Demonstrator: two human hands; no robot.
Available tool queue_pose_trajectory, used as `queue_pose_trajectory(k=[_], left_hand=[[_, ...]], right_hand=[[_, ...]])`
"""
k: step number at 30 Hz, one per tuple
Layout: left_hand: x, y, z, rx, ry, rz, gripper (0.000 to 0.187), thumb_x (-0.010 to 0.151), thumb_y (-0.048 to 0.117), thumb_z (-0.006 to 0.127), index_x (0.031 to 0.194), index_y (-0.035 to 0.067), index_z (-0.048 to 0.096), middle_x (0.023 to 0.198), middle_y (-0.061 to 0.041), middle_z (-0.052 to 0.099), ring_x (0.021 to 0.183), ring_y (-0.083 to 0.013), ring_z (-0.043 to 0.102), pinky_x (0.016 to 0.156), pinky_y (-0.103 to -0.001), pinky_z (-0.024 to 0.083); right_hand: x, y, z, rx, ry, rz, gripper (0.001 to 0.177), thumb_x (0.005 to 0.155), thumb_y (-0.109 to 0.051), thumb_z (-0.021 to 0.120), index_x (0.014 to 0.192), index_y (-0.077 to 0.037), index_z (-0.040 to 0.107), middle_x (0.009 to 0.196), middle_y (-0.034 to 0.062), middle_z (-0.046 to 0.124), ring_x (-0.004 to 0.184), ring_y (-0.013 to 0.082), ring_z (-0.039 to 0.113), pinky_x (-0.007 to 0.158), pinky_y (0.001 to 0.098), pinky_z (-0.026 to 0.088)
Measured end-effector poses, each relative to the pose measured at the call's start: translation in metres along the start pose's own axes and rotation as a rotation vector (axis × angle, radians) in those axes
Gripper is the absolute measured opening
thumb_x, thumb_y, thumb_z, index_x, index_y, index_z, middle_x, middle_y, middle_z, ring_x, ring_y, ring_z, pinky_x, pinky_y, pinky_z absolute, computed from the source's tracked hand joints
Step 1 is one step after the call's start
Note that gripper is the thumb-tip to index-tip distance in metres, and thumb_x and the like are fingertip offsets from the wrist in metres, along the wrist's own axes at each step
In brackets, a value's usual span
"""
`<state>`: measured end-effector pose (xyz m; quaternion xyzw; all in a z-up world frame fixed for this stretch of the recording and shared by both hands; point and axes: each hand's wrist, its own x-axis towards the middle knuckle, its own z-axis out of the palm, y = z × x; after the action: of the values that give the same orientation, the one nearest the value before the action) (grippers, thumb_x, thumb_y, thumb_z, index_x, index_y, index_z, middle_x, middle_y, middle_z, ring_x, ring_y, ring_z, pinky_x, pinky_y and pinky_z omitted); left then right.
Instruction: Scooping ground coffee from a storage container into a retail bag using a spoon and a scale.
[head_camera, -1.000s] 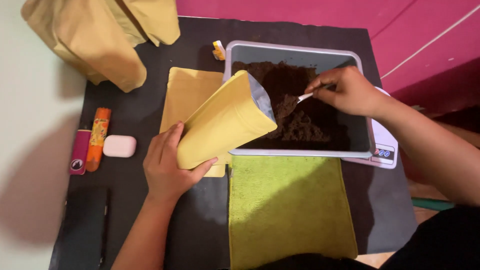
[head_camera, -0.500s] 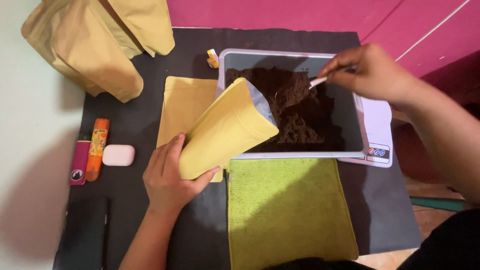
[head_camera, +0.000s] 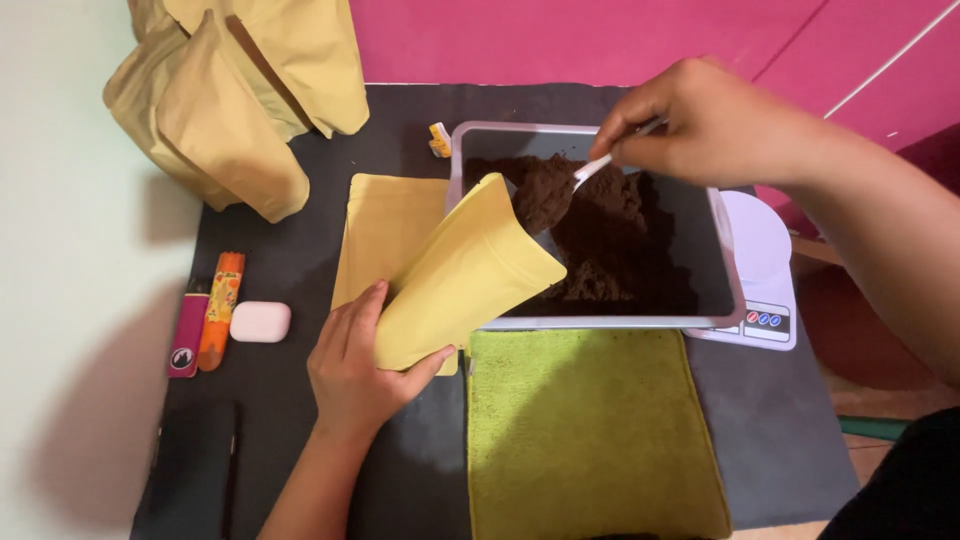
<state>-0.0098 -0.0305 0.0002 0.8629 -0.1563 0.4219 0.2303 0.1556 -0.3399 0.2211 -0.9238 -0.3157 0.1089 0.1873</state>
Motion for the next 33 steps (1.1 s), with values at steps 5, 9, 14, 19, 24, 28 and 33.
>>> queue_pose_trajectory(k=[5, 9, 14, 19, 24, 28, 33], left_hand=[[0.001, 0.001, 0.0, 0.006, -0.008, -0.02, 0.087, 0.075, 0.054, 0.094, 0.128, -0.005, 0.06, 0.119, -0.016, 0.071, 0.101, -0.0313, 0.072, 0.092, -0.044, 0.06], [-0.002, -0.002, 0.001, 0.013, -0.027, -0.037, 0.088, 0.074, 0.057, 0.092, 0.128, -0.004, 0.06, 0.12, -0.015, 0.071, 0.103, -0.0313, 0.072, 0.093, -0.044, 0.059], [-0.006, -0.005, 0.007, -0.047, 0.005, -0.077, 0.087, 0.07, 0.057, 0.089, 0.126, -0.004, 0.064, 0.116, -0.016, 0.07, 0.099, -0.031, 0.072, 0.091, -0.042, 0.059], [-0.011, -0.006, 0.012, -0.133, 0.04, -0.143, 0.088, 0.06, 0.052, 0.093, 0.124, -0.004, 0.069, 0.112, -0.017, 0.071, 0.097, -0.0313, 0.072, 0.094, -0.041, 0.057], [-0.01, -0.008, 0.013, -0.171, 0.067, -0.116, 0.086, 0.062, 0.049, 0.093, 0.123, -0.006, 0.068, 0.111, -0.019, 0.069, 0.096, -0.0332, 0.071, 0.091, -0.042, 0.058], [-0.01, -0.007, 0.013, -0.193, 0.063, -0.133, 0.087, 0.06, 0.048, 0.095, 0.123, -0.006, 0.068, 0.11, -0.02, 0.07, 0.096, -0.0343, 0.072, 0.091, -0.043, 0.058], [-0.006, -0.006, 0.01, -0.146, 0.057, -0.103, 0.084, 0.064, 0.05, 0.092, 0.123, -0.006, 0.068, 0.11, -0.019, 0.07, 0.095, -0.0327, 0.071, 0.09, -0.042, 0.058]], right_hand=[[0.008, -0.014, 0.027, -0.112, 0.05, -0.274, 0.02, 0.087, -0.007, 0.069, 0.103, -0.009, 0.081, 0.099, 0.0075, 0.081, 0.087, 0.0231, 0.078, 0.084, 0.0386, 0.059], [-0.002, -0.04, 0.046, -0.164, 0.076, -0.436, 0.023, 0.085, 0.002, 0.066, 0.102, -0.006, 0.079, 0.1, 0.0069, 0.08, 0.091, 0.0269, 0.075, 0.078, 0.0415, 0.059], [-0.004, -0.049, 0.06, -0.049, 0.153, -0.412, 0.016, 0.082, -0.004, 0.077, 0.094, -0.014, 0.082, 0.09, 0.0023, 0.08, 0.083, 0.023, 0.077, 0.074, 0.0348, 0.06], [-0.005, -0.056, 0.058, 0.063, 0.195, -0.431, 0.02, 0.081, -0.001, 0.075, 0.086, -0.019, 0.083, 0.081, 0.0007, 0.079, 0.077, 0.0247, 0.078, 0.07, 0.0341, 0.061], [-0.007, -0.059, 0.058, 0.016, 0.101, -0.426, 0.019, 0.074, 0.002, 0.072, 0.079, -0.014, 0.08, 0.076, 0.0049, 0.079, 0.072, 0.0325, 0.077, 0.062, 0.0422, 0.06], [-0.003, -0.046, 0.058, 0.05, 0.258, -0.459, 0.019, 0.082, 0.006, 0.072, 0.09, -0.009, 0.079, 0.089, 0.008, 0.077, 0.085, 0.0335, 0.077, 0.071, 0.0416, 0.06], [-0.004, -0.049, 0.05, 0.01, 0.113, -0.339, 0.015, 0.076, 0.001, 0.073, 0.079, -0.012, 0.08, 0.079, 0.0076, 0.078, 0.077, 0.0353, 0.077, 0.067, 0.0443, 0.06]])
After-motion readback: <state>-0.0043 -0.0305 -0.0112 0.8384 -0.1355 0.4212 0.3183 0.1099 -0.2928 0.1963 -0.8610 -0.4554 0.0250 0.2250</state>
